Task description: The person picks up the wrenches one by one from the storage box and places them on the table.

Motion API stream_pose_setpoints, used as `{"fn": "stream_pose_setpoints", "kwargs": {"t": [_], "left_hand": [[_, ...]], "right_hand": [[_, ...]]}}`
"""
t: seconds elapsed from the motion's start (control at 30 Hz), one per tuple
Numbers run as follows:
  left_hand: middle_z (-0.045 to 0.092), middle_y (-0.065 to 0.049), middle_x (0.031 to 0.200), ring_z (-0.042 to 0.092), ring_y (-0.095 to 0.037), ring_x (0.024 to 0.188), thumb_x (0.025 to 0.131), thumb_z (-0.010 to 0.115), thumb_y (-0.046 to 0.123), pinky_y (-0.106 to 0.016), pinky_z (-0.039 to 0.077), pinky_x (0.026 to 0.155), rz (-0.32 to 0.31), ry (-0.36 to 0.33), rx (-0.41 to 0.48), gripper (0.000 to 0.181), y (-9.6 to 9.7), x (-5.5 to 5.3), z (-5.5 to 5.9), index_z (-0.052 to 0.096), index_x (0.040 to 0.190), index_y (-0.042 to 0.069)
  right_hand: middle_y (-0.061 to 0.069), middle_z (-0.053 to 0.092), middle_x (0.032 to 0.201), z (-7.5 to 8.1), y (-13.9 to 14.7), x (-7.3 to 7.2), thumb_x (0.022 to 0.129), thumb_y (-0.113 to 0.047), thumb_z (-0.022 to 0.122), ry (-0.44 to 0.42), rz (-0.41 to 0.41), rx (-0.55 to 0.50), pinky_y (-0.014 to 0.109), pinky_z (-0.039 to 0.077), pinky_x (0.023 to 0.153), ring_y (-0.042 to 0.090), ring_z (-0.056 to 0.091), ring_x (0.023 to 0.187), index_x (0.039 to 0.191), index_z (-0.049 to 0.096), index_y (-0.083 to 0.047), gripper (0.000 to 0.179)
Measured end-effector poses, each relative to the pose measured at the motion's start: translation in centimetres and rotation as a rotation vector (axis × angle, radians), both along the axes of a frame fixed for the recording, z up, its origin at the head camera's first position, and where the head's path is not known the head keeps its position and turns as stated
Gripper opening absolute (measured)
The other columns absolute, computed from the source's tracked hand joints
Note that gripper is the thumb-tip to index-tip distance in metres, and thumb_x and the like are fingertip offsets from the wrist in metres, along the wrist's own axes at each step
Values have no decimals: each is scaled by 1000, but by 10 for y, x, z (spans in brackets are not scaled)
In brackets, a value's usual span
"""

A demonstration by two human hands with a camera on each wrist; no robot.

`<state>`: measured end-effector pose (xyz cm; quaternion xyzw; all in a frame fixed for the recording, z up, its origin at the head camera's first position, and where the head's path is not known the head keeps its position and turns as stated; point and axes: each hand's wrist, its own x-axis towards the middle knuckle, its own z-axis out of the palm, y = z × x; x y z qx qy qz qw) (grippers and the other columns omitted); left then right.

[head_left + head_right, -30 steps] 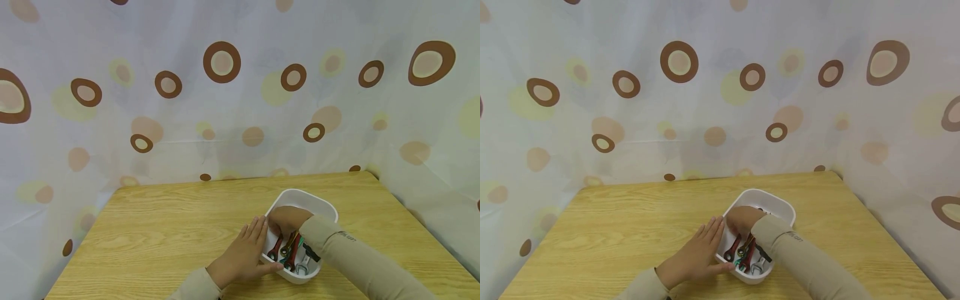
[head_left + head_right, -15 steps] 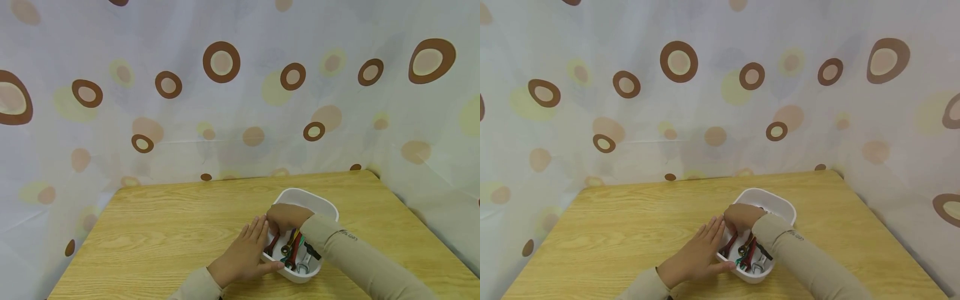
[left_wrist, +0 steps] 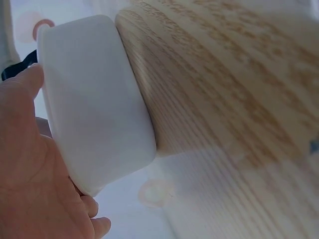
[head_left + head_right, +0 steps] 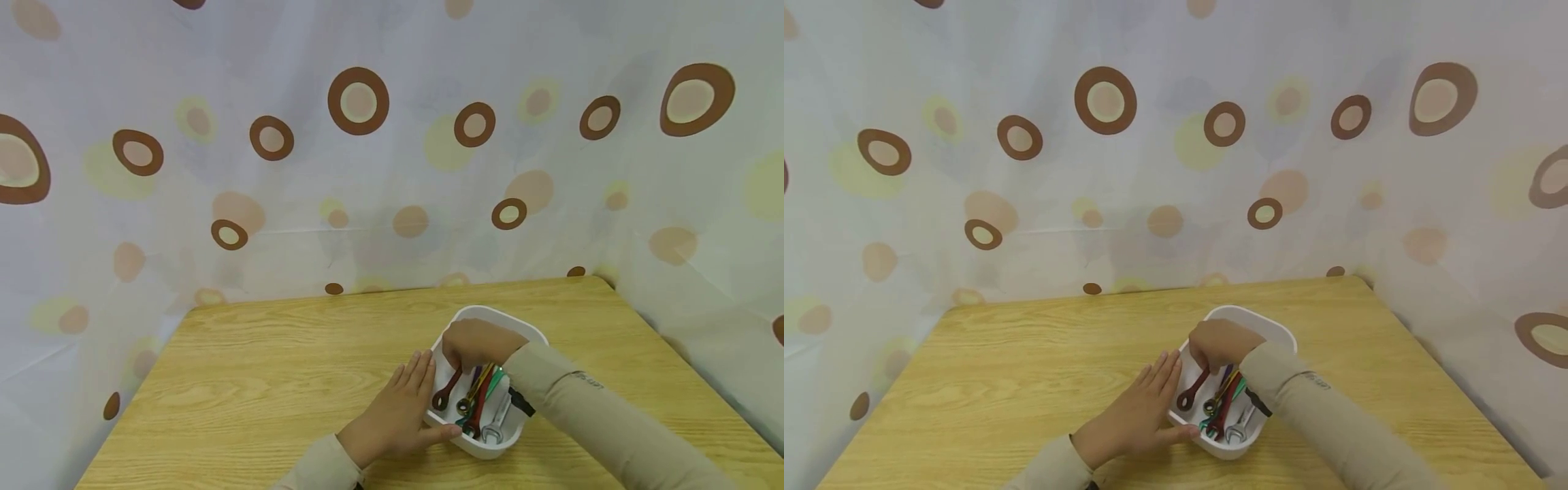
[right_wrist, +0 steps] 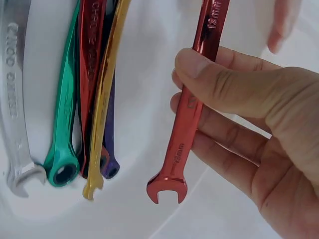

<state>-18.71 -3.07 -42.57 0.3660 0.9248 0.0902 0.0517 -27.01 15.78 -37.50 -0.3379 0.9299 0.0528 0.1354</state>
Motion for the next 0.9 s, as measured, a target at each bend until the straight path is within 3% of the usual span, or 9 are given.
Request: {"fn": "stream_pose_setpoints", "kwargs": {"t": [0.4, 0.63, 0.9], "left_hand": [[5, -17, 160, 2, -30, 147, 86, 22, 79, -49, 18, 116, 2, 60, 4, 104, 0, 0, -3, 14, 152, -1], [5, -17, 160, 4, -31, 147, 86, 24, 80, -47, 21, 115, 19, 58, 9, 105, 1, 0, -5, 15, 152, -1], [7, -16, 160, 7, -30, 147, 87, 23, 79, -44, 21, 116, 44, 51, 13, 104, 5, 2, -4, 14, 152, -1]], "right_hand": [[-14, 59, 66, 23, 20, 10, 74, -10, 82, 37, 11, -87, 29, 49, 67, 6, 52, 67, 66, 68, -21, 19], [-13, 61, 68, 39, 36, 14, 77, -8, 79, 12, 20, -208, 27, 48, 64, 4, 52, 66, 70, 68, -20, 17], [-15, 60, 72, 45, 70, 27, 81, -12, 76, 93, -15, -417, 26, 46, 61, 1, 52, 67, 78, 67, -19, 12]]}}
